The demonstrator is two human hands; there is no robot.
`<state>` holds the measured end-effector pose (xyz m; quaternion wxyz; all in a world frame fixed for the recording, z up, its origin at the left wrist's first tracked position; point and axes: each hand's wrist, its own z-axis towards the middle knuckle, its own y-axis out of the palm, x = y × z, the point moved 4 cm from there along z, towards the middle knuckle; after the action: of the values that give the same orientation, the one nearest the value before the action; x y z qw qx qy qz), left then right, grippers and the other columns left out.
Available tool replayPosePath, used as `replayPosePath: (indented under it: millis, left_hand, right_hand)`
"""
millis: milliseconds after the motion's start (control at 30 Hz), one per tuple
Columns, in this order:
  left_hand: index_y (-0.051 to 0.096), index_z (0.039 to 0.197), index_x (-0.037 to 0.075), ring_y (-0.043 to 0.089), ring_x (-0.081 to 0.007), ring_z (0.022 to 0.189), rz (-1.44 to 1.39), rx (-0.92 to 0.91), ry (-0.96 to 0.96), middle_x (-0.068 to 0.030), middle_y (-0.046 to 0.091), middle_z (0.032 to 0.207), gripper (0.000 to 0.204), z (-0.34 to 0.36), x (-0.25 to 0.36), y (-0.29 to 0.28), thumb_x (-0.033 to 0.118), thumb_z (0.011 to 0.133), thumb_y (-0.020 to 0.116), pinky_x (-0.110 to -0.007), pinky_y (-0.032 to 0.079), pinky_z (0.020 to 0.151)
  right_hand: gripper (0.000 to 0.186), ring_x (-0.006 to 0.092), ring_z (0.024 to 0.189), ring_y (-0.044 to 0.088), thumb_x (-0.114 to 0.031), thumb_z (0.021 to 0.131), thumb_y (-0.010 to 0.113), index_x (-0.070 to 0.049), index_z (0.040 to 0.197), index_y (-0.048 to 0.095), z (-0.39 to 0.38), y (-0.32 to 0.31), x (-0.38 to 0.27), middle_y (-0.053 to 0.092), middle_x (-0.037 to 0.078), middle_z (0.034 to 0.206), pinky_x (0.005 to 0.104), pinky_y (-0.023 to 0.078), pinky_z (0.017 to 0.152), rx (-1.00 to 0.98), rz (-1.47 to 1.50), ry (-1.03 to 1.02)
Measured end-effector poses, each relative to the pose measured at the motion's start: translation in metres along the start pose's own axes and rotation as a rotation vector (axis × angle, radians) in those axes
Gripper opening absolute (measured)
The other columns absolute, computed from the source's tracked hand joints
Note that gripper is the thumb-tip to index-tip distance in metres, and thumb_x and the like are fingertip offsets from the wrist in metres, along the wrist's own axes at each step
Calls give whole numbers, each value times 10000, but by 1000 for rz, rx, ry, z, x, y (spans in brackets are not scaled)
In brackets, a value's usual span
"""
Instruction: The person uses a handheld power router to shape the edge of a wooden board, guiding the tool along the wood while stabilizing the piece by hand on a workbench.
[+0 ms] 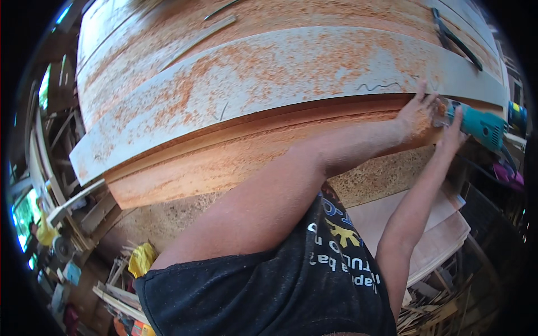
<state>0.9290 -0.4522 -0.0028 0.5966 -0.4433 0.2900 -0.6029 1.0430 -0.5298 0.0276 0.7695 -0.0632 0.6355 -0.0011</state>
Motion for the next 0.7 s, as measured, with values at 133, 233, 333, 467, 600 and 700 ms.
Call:
replayPosePath:
  millis: [133, 233, 333, 467, 600, 700]
  left_hand:
    - [414, 1437, 129, 194, -298, 1448, 91, -185, 16, -90, 363, 1510, 631, 6, 2, 4, 502, 938, 311, -755, -33, 1049]
    - [417, 1436, 134, 194, -293, 1448, 126, -182, 24, -86, 356, 1513, 625, 9, 1, 9, 503, 938, 327, -754, -30, 1051]
    - [580, 1293, 101, 231, -311, 1433, 18, -68, 30, -95, 454, 1441, 549, 16, 4, 5, 454, 918, 390, -742, -7, 1064]
    - [545, 1329, 101, 231, -328, 1432, -305, 15, 36, -110, 452, 1442, 580, 20, -3, -7, 473, 908, 401, -746, 17, 1054]
    - [451, 1401, 58, 201, -345, 1439, -15, -91, 42, -153, 344, 1508, 673, 24, 3, 2, 514, 914, 365, -717, -15, 1077]
    - [463, 1389, 39, 198, -348, 1440, -6, -70, 87, -163, 340, 1508, 655, 24, 4, 12, 480, 912, 376, -721, -4, 1076]
  right_hand:
    - [486, 222, 1020, 612, -188, 827, 766, 34, 1201, 549, 4, -5, 2, 611, 124, 1156, 362, 529, 868, -30, 24, 48]
    - [488, 224, 1016, 614, -182, 826, 766, 41, 1199, 544, 7, -1, 2, 608, 128, 1161, 367, 529, 874, -17, 28, 54]
    - [499, 215, 1015, 613, -187, 814, 779, 49, 1190, 552, 13, -5, -3, 615, 127, 1156, 354, 520, 872, 3, 46, 37]
    - [528, 192, 1009, 605, -215, 814, 781, 60, 1203, 554, 22, 2, 3, 628, 114, 1144, 326, 479, 890, 1, -28, -40]
    - [566, 195, 1044, 586, -253, 811, 783, 42, 1227, 537, 20, -6, -4, 606, 114, 1178, 333, 465, 906, -15, -39, -61]
    - [567, 196, 1049, 582, -271, 814, 779, 31, 1226, 534, 19, -7, -1, 599, 112, 1184, 334, 463, 903, -22, -36, -104]
